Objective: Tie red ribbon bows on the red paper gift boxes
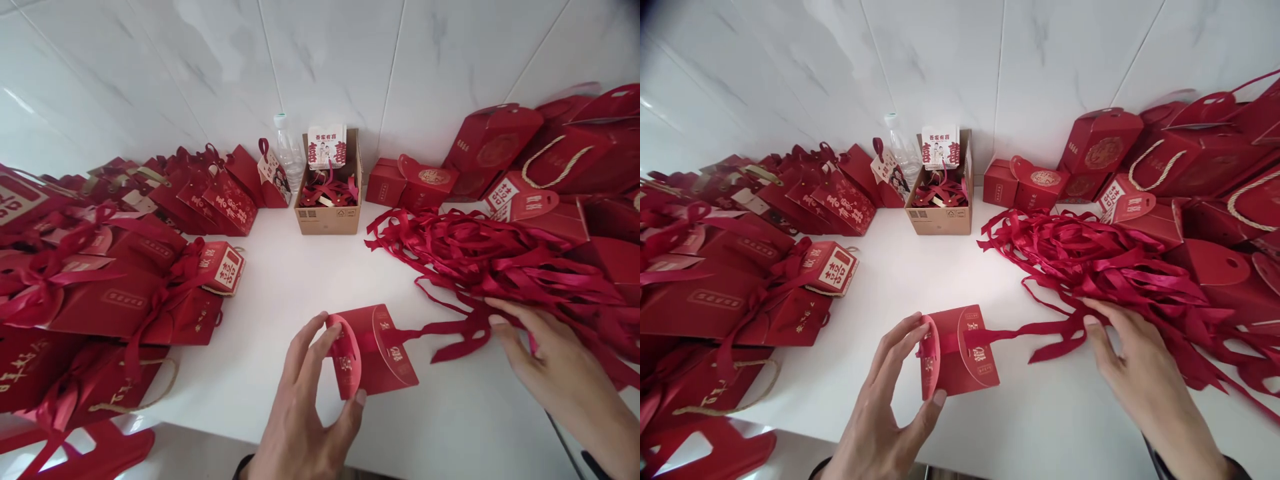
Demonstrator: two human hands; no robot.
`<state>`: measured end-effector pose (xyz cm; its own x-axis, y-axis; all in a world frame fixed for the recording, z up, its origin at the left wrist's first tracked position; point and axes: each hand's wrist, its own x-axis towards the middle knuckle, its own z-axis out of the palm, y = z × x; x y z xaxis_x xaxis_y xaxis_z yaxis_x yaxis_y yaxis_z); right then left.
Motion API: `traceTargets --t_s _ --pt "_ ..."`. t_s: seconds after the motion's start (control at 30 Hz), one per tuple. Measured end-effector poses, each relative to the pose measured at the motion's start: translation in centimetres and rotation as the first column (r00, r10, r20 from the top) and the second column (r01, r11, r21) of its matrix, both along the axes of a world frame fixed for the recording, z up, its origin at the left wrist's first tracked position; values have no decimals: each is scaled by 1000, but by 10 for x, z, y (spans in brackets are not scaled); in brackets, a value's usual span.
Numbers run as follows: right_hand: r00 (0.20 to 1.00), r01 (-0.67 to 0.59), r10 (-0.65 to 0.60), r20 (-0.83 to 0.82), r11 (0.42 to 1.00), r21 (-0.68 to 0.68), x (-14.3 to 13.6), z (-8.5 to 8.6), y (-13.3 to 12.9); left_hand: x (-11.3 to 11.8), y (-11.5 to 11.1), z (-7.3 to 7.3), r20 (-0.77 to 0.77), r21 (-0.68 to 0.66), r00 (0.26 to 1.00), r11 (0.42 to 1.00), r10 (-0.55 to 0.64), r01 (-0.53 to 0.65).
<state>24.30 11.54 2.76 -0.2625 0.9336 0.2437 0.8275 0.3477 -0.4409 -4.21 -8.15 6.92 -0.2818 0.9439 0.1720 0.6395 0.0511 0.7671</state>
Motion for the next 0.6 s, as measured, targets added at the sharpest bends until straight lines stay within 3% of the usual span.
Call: traceTargets --t_s 0.1,0.2,0.37,0.47,0.53,0.6 --pt "992 -114 114 -59 993 14 -16 6 -26 6 -4 3 222 27 968 992 115 -124" --pt "961 -261 261 -94 965 22 -36 3 -42 5 1 3 403 -62 876 963 265 -263" --pt "929 -354 355 -104 935 30 -51 -10 -33 -20 6 -8 413 -171 884 972 218 -160" --pt "921 -375 375 -105 927 22 -51 -14 -25 -34 -2 -13 397 -194 879 960 264 -201" --pt "914 -391 391 -112 920 15 -51 -15 -23 -35 -6 -13 368 -197 884 954 287 -227" --pt "906 -405 403 -129 914 14 -53 -16 -20 -31 -6 -10 369 -212 899 963 234 -164"
